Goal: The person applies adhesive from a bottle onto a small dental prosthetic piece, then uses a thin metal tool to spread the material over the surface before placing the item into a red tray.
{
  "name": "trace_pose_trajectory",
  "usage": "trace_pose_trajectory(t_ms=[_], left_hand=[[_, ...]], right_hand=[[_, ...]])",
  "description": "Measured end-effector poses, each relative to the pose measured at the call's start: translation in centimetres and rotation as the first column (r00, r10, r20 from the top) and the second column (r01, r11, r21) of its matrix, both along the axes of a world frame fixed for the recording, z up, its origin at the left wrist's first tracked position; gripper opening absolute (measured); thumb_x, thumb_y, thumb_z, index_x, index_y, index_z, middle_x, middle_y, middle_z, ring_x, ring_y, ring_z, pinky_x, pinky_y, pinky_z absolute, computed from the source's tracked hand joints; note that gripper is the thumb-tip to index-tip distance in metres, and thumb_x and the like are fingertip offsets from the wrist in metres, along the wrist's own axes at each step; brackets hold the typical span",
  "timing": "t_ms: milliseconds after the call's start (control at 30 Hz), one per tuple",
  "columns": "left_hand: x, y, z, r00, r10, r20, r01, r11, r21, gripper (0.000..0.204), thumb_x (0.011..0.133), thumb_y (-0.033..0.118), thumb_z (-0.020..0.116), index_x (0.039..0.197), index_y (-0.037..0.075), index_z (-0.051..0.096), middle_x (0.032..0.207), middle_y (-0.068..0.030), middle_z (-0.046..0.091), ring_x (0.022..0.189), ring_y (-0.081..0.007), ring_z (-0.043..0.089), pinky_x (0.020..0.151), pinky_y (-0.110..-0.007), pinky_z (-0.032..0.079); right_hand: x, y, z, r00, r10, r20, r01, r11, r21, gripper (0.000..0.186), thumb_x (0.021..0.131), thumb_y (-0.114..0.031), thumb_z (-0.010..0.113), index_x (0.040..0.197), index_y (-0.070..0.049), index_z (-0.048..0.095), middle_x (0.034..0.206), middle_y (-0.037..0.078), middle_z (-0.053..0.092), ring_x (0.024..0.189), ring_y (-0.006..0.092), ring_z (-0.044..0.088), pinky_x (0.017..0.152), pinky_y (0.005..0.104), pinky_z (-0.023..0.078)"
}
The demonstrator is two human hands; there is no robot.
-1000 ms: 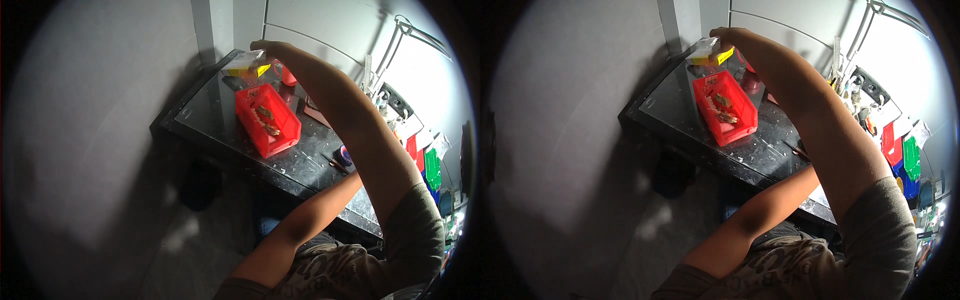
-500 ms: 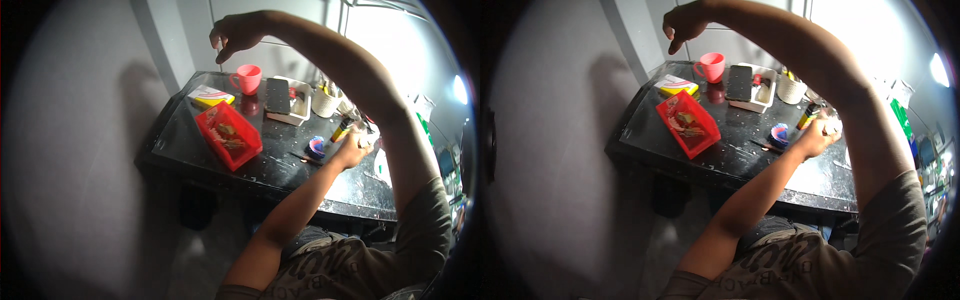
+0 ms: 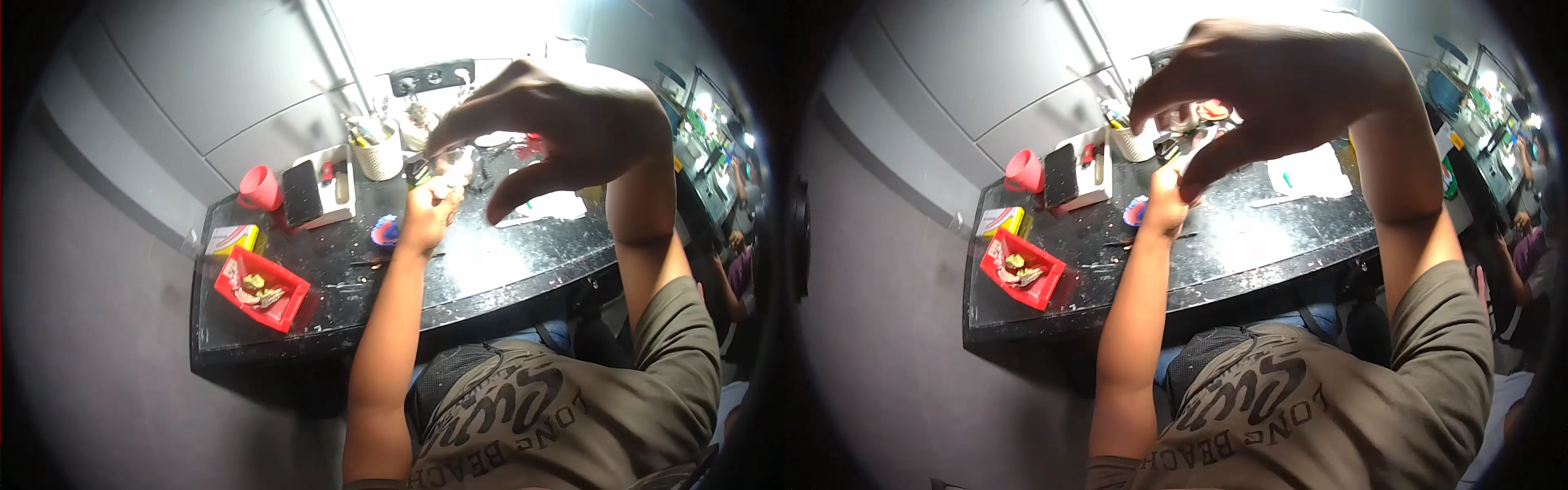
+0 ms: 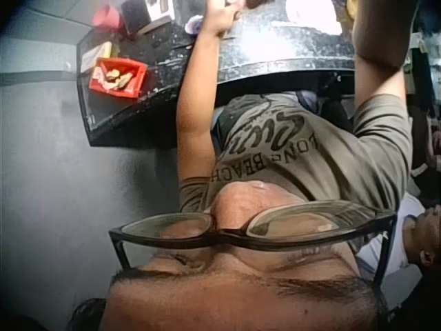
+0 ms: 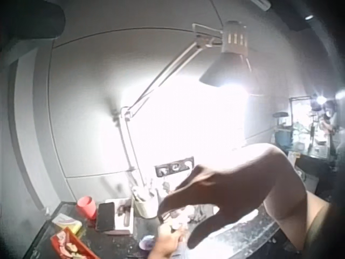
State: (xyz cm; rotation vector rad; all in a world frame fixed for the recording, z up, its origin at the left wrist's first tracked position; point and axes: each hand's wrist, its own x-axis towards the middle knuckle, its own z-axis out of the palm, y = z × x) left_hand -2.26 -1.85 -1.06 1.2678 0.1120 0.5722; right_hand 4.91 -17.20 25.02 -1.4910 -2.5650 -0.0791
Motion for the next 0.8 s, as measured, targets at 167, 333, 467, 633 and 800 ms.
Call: trace_pose_trajectory(t_ms=[167, 333, 467, 633, 800], left_hand=[[0.0, -0.6, 0.6, 0.995, -0.052, -0.09, 0.054, 0.998, 0.022, 0.021, 0.097, 0.012, 0.062, 0.111, -0.002, 0.066, 0.078, 0.0039, 0.058, 0.057, -0.0022, 0.044, 0.051, -0.019, 0.035], [-0.2, -0.9, 0.5, 0.988, -0.033, -0.153, 0.044, 0.996, 0.071, 0.034, 0.098, 0.026, 0.064, 0.114, -0.004, 0.064, 0.078, 0.0023, 0.058, 0.058, -0.0022, 0.042, 0.053, -0.02, 0.034], [-0.3, -0.7, 0.4, 0.977, -0.002, -0.212, 0.029, 0.991, 0.127, 0.034, 0.099, 0.028, 0.063, 0.11, -0.003, 0.062, 0.078, 0.0006, 0.058, 0.058, -0.0041, 0.044, 0.054, -0.021, 0.036], [-0.7, -0.4, 0.4, 0.982, -0.006, -0.189, 0.02, 0.997, 0.072, 0.043, 0.1, 0.033, 0.06, 0.117, -0.006, 0.059, 0.087, -0.0055, 0.061, 0.06, -0.0047, 0.043, 0.055, -0.02, 0.037], [-0.2, 0.2, 0.5, 0.974, 0.018, -0.228, 0.007, 0.994, 0.111, 0.053, 0.102, 0.042, 0.052, 0.119, -0.007, 0.058, 0.087, -0.0059, 0.061, 0.061, -0.0049, 0.041, 0.055, -0.019, 0.033]], right_hand=[[8.1, -4.1, -6.1, 0.837, -0.35, -0.421, 0.226, 0.921, -0.317, 0.056, 0.077, -0.031, 0.083, 0.118, 0.001, 0.063, 0.101, 0.016, 0.071, 0.094, 0.025, 0.07, 0.084, 0.0363, 0.056], [17.2, -2.2, -16.1, 0.602, -0.483, -0.637, 0.284, 0.874, -0.394, 0.034, 0.088, -0.028, 0.075, 0.104, 0.001, 0.067, 0.089, 0.005, 0.071, 0.08, 0.0118, 0.066, 0.07, 0.0269, 0.054], [20.5, -2.2, -20.1, 0.321, -0.505, -0.801, 0.385, 0.843, -0.377, 0.016, 0.093, -0.018, 0.068, 0.098, -0.003, 0.068, 0.084, 0.002, 0.068, 0.075, 0.0073, 0.063, 0.062, 0.0225, 0.049], [20.1, -3.3, -21.3, 0.255, -0.535, -0.805, 0.444, 0.805, -0.394, 0.015, 0.092, -0.018, 0.068, 0.098, -0.004, 0.068, 0.084, 0.0, 0.068, 0.072, 0.0075, 0.062, 0.06, 0.0224, 0.048], [20.0, -3.2, -22.2, 0.403, -0.542, -0.737, 0.459, 0.817, -0.349, 0.016, 0.092, -0.018, 0.069, 0.097, -0.003, 0.068, 0.083, -0.002, 0.066, 0.071, 0.0042, 0.058, 0.059, 0.0215, 0.047]])
